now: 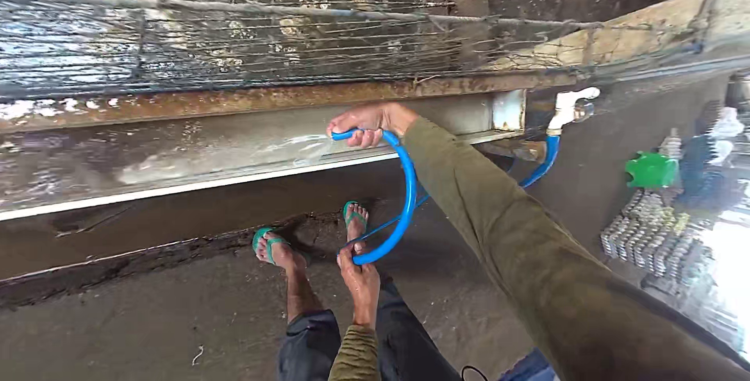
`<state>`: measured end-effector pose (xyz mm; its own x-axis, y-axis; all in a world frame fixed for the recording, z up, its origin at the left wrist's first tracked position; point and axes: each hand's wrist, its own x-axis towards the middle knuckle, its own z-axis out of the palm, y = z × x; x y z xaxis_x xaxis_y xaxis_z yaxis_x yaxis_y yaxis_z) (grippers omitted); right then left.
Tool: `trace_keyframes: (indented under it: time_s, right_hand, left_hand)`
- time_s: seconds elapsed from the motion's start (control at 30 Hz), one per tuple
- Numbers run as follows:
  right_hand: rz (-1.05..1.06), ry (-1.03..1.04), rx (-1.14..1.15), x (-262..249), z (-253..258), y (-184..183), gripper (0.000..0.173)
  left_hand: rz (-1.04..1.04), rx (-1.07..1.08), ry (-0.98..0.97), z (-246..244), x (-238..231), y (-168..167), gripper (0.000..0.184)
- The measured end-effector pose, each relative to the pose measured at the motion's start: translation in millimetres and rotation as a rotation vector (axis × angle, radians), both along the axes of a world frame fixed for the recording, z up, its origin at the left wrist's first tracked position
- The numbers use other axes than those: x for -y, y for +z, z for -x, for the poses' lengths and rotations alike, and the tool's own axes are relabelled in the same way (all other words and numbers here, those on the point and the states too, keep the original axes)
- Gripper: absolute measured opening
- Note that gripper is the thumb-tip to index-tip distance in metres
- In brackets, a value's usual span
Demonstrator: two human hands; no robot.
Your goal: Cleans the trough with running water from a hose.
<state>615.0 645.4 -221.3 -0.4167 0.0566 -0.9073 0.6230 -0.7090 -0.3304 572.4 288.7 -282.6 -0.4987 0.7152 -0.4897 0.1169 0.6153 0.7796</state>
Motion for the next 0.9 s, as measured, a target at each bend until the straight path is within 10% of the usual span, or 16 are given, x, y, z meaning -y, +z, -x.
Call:
trace_keyframes:
  time_s: [0.33, 0.9]
  right_hand:
    - [-0.237, 0.02, 0.827, 26, -255, 50, 0.022]
    - [-0.541, -0.225, 0.875, 33, -254, 71, 0.022]
  left_hand:
    - [-0.177, 0.028, -0.408, -34, -47, 43, 0.016]
    - [-0.09, 0.018, -0.407, -48, -28, 57, 0.014]
